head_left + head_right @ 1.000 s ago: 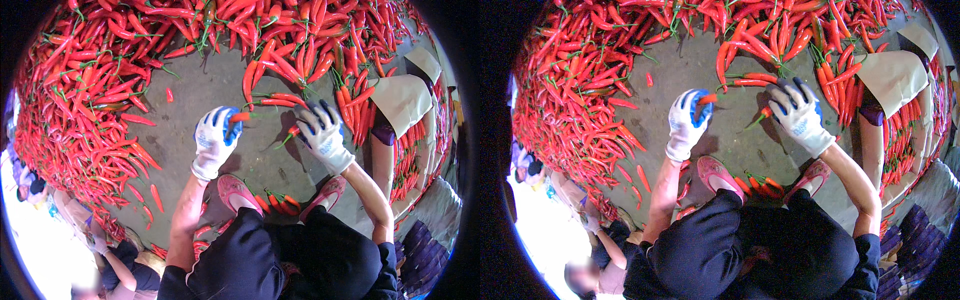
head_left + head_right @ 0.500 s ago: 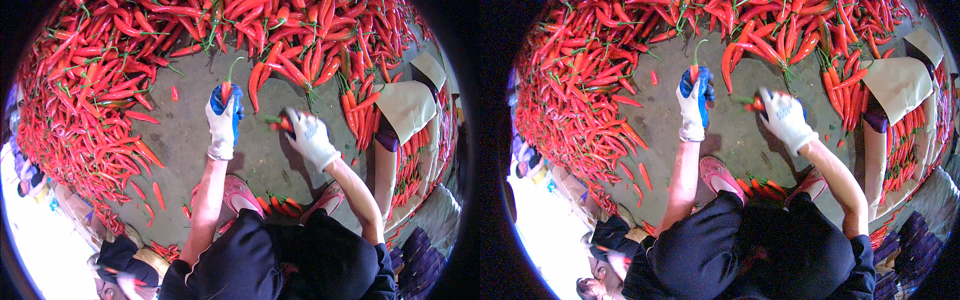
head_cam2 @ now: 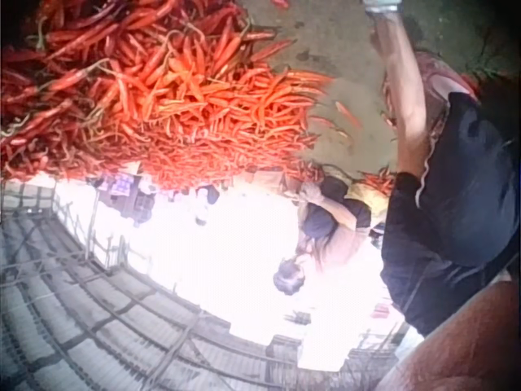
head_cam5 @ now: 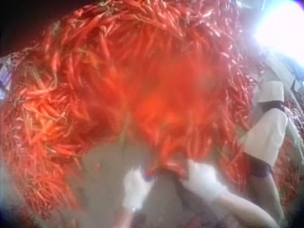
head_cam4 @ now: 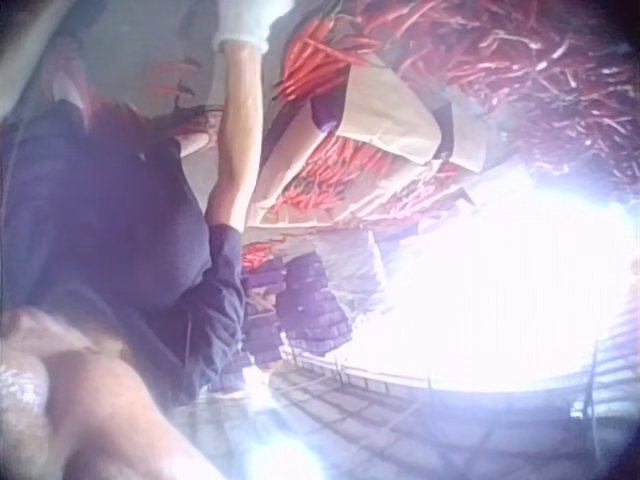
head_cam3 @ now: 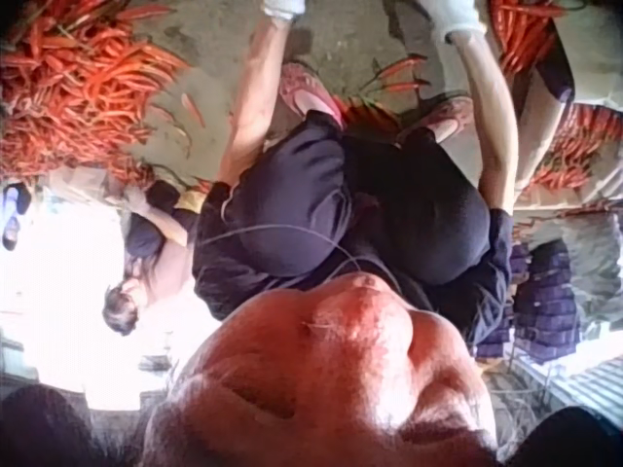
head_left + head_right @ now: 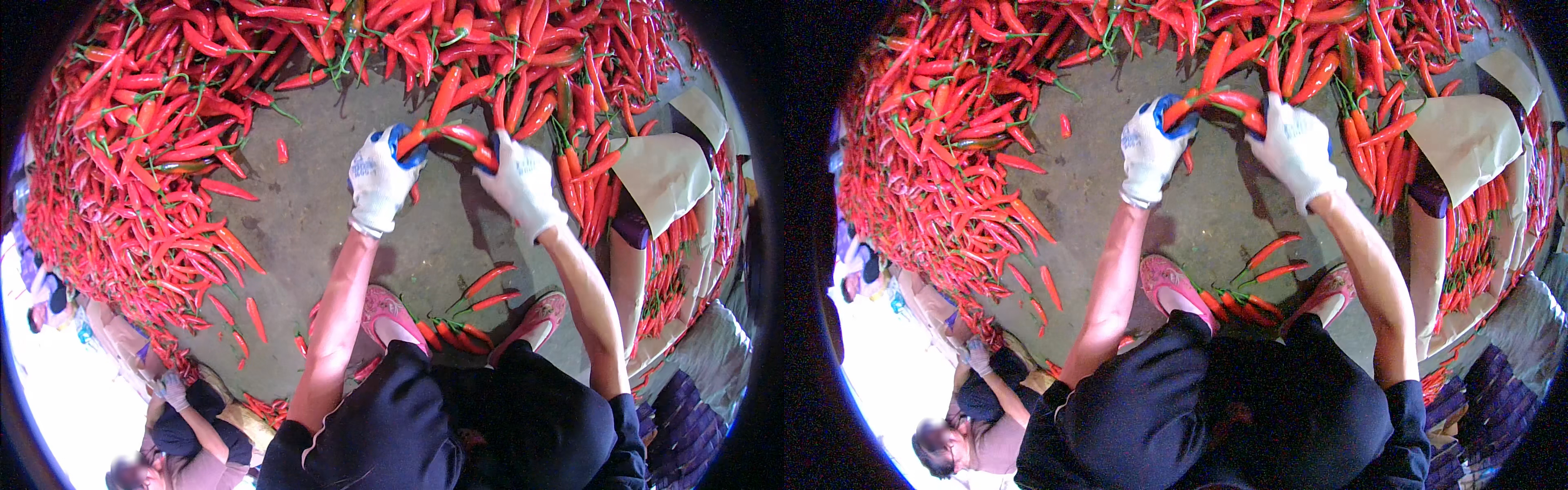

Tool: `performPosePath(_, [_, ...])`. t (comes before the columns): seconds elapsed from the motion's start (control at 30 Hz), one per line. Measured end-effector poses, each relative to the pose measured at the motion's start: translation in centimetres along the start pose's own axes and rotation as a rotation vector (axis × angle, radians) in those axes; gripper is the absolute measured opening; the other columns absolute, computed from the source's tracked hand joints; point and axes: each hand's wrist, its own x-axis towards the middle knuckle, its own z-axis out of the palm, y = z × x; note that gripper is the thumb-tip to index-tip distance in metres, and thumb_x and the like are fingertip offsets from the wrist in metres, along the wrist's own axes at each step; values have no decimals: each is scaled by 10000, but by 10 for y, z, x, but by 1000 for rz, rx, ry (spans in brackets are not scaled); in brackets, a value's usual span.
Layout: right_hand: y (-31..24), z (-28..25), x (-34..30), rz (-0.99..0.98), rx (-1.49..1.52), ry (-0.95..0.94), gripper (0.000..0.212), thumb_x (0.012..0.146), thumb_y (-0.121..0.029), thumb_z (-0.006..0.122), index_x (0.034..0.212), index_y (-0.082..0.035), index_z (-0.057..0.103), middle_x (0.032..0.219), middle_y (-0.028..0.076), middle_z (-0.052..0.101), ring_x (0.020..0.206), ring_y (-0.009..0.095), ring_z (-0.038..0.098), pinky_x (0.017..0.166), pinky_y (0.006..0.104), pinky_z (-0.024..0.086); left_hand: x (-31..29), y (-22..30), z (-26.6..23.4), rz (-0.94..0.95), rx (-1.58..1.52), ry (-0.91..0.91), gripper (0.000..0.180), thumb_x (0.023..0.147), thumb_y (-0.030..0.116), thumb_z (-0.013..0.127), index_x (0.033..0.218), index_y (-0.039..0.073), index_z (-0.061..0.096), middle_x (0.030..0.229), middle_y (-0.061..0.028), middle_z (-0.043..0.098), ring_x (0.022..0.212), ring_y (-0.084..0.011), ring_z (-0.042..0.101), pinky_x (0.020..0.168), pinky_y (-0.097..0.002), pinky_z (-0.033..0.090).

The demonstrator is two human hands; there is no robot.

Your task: The person picks up handfuls of red peppers from a large pile on the floor and arranges them neatly into a cardboard box.

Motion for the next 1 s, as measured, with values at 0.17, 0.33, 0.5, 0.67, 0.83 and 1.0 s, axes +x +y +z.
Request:
performPosePath(0.17, [16, 11, -50, 394, 958, -489, 382, 833, -349, 699, 921, 14, 618, 689, 47, 583, 651, 150, 558, 627, 319, 468, -37, -19, -18, -55, -85, 33, 314, 716, 255, 797, 928, 55, 680, 820, -158, 659, 708, -292, 650, 643, -378, 498])
performPosePath(0.33, [31, 17, -81, 462, 1149, -116, 241, 858, -144, 670, 1036, 13, 629, 874, 9, 643, 786, 67, 541, 747, 247, 471, -54, -36, -19, -512, -677, 137, 157, 880, 229, 709, 928, 80, 707, 579, 71, 516, 443, -12, 415, 386, -218, 281])
performPosePath(0.5, [13, 11, -74, 40, 640, 9, 418, 768, -159, 701, 1169, -76, 619, 1028, 161, 655, 898, 294, 639, 832, 378, 491, -57, -23, -19, -457, -663, 147, 202, 879, 207, 710, 975, 31, 691, 660, 49, 571, 496, -45, 484, 449, -221, 389])
performPosePath(0.67, [8, 19, -86, -71, 258, -156, 545, 783, -307, 691, 1275, -133, 531, 1069, 167, 623, 959, 357, 603, 834, 443, 482, -71, -12, -9, -78, -1, 134, 381, 693, 211, 831, 1009, 79, 662, 907, -116, 629, 770, -299, 654, 676, -373, 520])
performPosePath(0.83, [1, 5, -98, -126, 527, -730, 402, 759, -352, 671, 1083, -116, 641, 886, 209, 669, 880, 394, 640, 791, 459, 505, -88, -33, -26, -18, -16, 156, 352, 683, 142, 817, 983, 55, 653, 874, -116, 629, 742, -292, 642, 669, -372, 518])
performPosePath(1.0, [-12, 1, -41, 6, 411, -45, 561, 773, -324, 700, 1256, -91, 539, 929, 207, 655, 846, 392, 638, 746, 453, 510, -95, -43, -27, -410, -691, 117, 256, 758, 118, 799, 948, 15, 661, 779, -30, 659, 547, -99, 528, 539, -258, 453])
